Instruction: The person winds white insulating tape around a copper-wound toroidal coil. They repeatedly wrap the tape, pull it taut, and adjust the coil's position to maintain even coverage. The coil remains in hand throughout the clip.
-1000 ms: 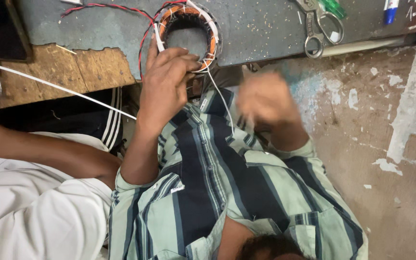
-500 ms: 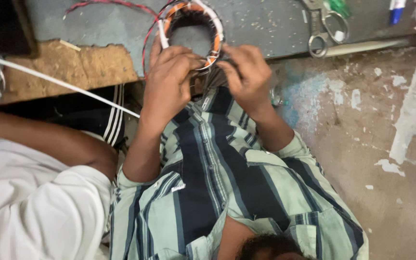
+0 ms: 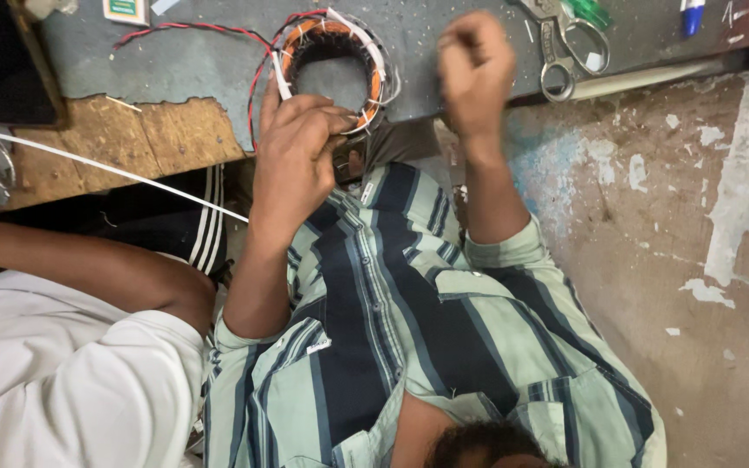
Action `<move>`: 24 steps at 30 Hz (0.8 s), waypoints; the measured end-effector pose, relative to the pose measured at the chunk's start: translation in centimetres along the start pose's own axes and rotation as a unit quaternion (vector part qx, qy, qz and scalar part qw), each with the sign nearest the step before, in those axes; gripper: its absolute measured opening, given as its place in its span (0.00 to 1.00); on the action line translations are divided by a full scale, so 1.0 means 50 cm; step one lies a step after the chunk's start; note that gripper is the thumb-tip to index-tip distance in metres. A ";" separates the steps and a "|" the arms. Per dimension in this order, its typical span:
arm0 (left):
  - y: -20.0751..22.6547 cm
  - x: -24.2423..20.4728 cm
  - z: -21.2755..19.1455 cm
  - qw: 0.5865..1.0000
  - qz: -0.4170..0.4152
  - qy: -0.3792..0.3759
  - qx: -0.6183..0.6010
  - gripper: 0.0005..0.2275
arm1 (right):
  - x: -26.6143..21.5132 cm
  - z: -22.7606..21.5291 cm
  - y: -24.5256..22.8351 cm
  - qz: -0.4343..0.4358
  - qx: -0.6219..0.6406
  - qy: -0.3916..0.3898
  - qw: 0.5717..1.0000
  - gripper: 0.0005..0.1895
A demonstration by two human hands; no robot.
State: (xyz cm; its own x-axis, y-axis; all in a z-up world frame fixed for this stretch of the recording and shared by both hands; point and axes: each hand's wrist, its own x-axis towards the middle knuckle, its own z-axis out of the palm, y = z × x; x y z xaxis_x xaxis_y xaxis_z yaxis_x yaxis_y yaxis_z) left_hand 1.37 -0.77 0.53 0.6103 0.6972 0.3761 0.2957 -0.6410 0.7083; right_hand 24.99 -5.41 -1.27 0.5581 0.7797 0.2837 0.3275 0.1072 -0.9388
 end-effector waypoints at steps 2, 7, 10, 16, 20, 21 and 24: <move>0.001 0.002 -0.002 1.000 -0.002 -0.001 0.005 0.08 | 0.005 -0.013 -0.015 0.060 0.061 0.051 0.995 0.03; 0.001 0.004 0.001 1.000 -0.004 -0.002 0.002 0.07 | -0.058 -0.014 -0.021 -0.172 -0.015 -0.155 0.973 0.04; 0.004 0.004 0.000 1.000 -0.001 0.003 -0.003 0.07 | -0.062 0.003 0.003 0.002 0.065 -0.104 0.992 0.03; 0.007 0.011 -0.008 1.000 0.017 0.006 0.000 0.08 | -0.102 0.018 0.003 -0.169 -0.150 -0.018 0.974 0.14; 0.002 0.009 -0.009 1.000 0.030 0.001 0.003 0.08 | -0.177 0.047 0.000 -0.219 -0.232 -0.052 0.946 0.08; 0.002 0.011 -0.009 0.999 0.032 0.005 0.005 0.08 | -0.189 0.047 0.001 -0.207 -0.182 -0.069 0.959 0.08; 0.003 0.011 -0.012 0.999 0.038 0.009 -0.016 0.08 | -0.227 0.055 0.002 -0.001 0.089 -0.160 0.983 0.05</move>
